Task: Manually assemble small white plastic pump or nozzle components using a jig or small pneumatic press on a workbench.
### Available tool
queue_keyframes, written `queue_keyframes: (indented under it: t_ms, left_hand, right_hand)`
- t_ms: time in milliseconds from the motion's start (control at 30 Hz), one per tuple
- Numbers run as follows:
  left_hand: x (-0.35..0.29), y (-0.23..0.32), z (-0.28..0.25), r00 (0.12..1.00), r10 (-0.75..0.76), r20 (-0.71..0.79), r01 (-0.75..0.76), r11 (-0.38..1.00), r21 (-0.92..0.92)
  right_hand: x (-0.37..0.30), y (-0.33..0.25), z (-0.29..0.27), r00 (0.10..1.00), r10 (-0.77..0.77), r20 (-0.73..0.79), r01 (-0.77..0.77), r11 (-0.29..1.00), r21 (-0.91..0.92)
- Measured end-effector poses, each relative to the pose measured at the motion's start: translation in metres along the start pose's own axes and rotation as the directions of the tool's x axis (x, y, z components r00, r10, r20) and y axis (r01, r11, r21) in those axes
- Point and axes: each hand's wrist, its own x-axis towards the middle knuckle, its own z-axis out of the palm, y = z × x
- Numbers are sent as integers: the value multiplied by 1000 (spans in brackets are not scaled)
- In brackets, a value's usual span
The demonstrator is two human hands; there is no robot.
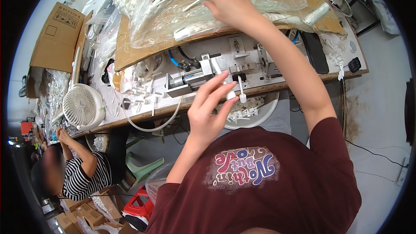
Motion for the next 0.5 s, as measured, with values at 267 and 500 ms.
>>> queue_keyframes:
  t_ms: [267,500]
  left_hand:
    - [-20,-32,40,997,43,61,-53,983,177]
    - [-19,-42,64,976,110,189,-185,877,443]
  right_hand:
    - [-15,26,25,880,179,440,-261,956,133]
    - [-33,17,-29,913,303,274,-397,818,417]
